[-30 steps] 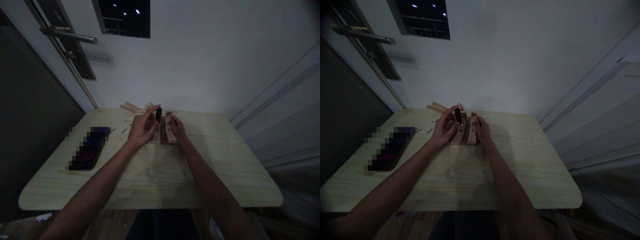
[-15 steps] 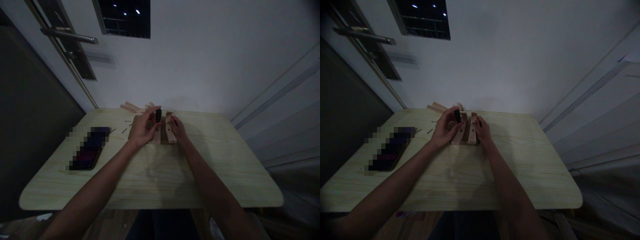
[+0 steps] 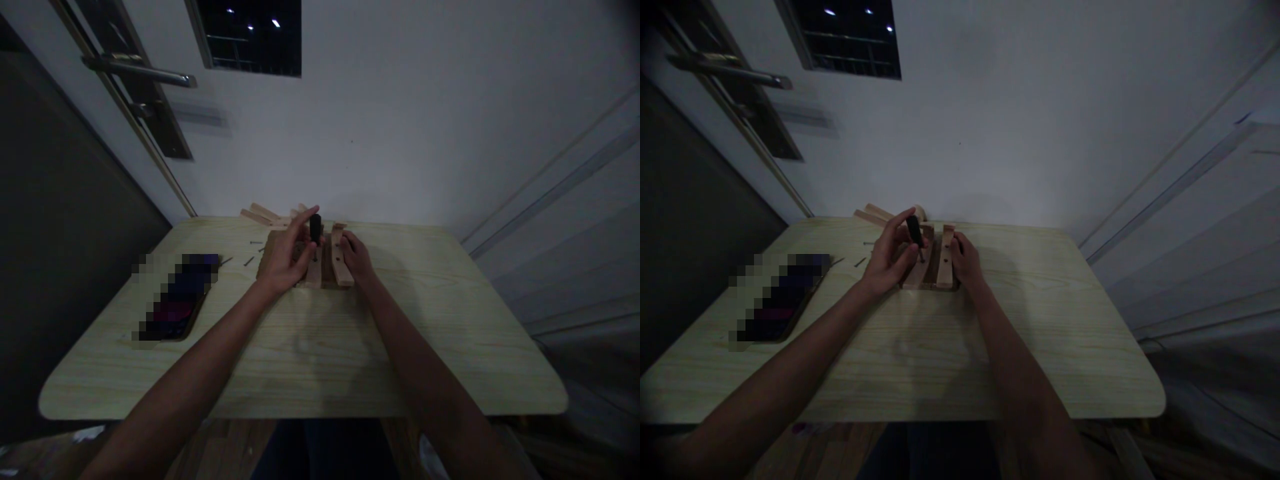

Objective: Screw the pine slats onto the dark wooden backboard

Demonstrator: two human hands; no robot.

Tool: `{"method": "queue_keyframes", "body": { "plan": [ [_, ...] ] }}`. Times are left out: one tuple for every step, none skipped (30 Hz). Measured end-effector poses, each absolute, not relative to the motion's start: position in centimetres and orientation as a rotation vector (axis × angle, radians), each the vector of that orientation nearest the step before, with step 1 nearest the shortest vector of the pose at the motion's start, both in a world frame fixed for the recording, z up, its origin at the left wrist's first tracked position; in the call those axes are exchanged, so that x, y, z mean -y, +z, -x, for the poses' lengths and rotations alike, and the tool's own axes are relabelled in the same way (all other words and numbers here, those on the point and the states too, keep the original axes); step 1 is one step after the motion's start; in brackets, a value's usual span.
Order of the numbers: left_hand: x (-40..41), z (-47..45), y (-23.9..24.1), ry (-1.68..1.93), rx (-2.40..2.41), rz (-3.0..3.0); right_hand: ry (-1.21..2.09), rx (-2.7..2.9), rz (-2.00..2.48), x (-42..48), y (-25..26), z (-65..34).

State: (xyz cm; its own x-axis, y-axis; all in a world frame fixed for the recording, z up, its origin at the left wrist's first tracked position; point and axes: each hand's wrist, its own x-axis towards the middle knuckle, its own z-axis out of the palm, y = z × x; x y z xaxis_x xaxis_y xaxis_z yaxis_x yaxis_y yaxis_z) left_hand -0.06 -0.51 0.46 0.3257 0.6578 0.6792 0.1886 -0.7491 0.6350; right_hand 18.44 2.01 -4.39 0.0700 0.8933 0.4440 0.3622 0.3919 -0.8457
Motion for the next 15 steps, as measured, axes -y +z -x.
{"method": "queue_keyframes", "body": {
  "plan": [
    [0.52, 0.08, 0.46, 1.406, -0.741, -2.152, 0.585, 1.509, 1.175, -1.99, -4.37, -18.43],
    [0.51, 0.08, 0.44, 1.404, -0.744, -2.16, 0.586, 1.506, 1.176, -1.98, -4.35, -18.43],
    [0.47, 0.06, 0.4, 1.408, -0.751, -2.171, 0.588, 1.504, 1.176, -1.96, -4.33, -18.42],
    [0.4, 0.02, 0.33, 1.42, -0.764, -2.185, 0.59, 1.502, 1.175, -1.95, -4.3, -18.42],
    [0.29, -0.04, 0.25, 1.444, -0.781, -2.196, 0.593, 1.502, 1.176, -1.95, -4.29, -18.42],
    [0.16, -0.13, 0.16, 1.481, -0.802, -2.204, 0.594, 1.501, 1.177, -1.95, -4.28, -18.42],
    [0.02, -0.22, 0.07, 1.526, -0.824, -2.208, 0.592, 1.499, 1.18, -1.96, -4.27, -18.43],
    [-0.11, -0.32, 0.0, 1.573, -0.845, -2.21, 0.587, 1.498, 1.184, -1.98, -4.27, -18.43],
    [-0.22, -0.41, -0.07, 1.612, -0.861, -2.21, 0.582, 1.499, 1.187, -2.0, -4.28, -18.44],
    [-0.3, -0.49, -0.11, 1.638, -0.874, -2.209, 0.578, 1.501, 1.187, -2.02, -4.3, -18.44],
    [-0.35, -0.53, -0.13, 1.652, -0.883, -2.207, 0.576, 1.503, 1.185, -2.05, -4.32, -18.44],
    [-0.36, -0.55, -0.13, 1.656, -0.89, -2.203, 0.574, 1.504, 1.184, -2.07, -4.34, -18.43],
    [-0.33, -0.53, -0.11, 1.654, -0.896, -2.199, 0.575, 1.505, 1.184, -2.08, -4.36, -18.42],
    [-0.29, -0.49, -0.07, 1.649, -0.907, -2.196, 0.575, 1.503, 1.184, -2.09, -4.38, -18.4],
    [-0.23, -0.42, -0.01, 1.64, -0.922, -2.198, 0.575, 1.499, 1.186, -2.09, -4.4, -18.39]
  ]
}}
